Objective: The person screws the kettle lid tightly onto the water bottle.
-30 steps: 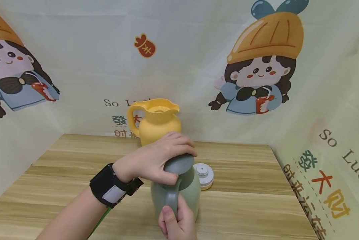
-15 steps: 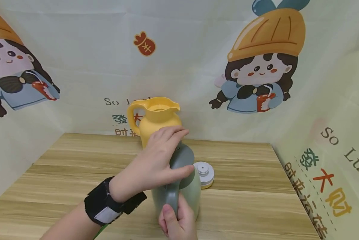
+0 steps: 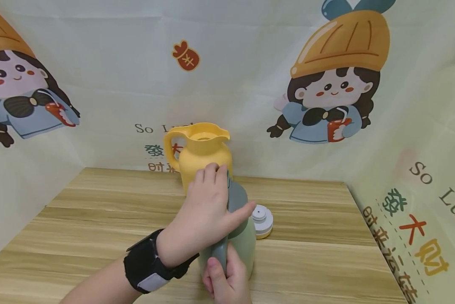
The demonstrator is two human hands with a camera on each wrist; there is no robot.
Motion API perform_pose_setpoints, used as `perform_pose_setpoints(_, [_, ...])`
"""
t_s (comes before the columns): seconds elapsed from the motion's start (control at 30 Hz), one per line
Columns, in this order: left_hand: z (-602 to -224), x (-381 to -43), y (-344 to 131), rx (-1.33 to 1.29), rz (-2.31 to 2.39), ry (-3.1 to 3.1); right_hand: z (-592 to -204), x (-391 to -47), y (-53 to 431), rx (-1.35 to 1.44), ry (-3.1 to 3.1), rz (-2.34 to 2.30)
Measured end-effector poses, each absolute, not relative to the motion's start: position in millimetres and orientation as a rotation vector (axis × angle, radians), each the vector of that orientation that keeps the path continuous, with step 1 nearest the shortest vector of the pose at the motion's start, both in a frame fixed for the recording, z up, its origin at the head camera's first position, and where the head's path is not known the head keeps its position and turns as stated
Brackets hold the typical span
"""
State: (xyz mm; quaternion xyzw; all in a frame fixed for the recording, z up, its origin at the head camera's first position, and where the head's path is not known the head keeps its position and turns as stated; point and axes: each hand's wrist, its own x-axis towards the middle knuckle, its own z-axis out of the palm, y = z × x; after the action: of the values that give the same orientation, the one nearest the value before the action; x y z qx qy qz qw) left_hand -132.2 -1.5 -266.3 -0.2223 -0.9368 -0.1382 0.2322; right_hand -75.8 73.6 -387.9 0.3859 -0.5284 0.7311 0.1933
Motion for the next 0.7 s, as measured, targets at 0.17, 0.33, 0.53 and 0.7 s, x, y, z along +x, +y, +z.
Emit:
perform_pose_setpoints(0.17, [-269, -135, -2, -0.641, -0.424, -2.553, -387, -77, 73, 1.115, -1.458, 2.046])
perform_pose_setpoints(0.33, [-269, -139, -5, -0.717, -0.461, -2.53, -386, -78, 73, 1.144, -1.449, 2.025])
perform_pose_setpoints(0.53, [-270, -145, -12, -0.867, -0.54, -2.51, -385, -78, 74, 1.154, -1.45, 2.011])
perform_pose_setpoints(0.7, [-271, -152, -17, -0.974, -0.578, -2.495, -386, -77, 74, 1.14, -1.45, 2.015])
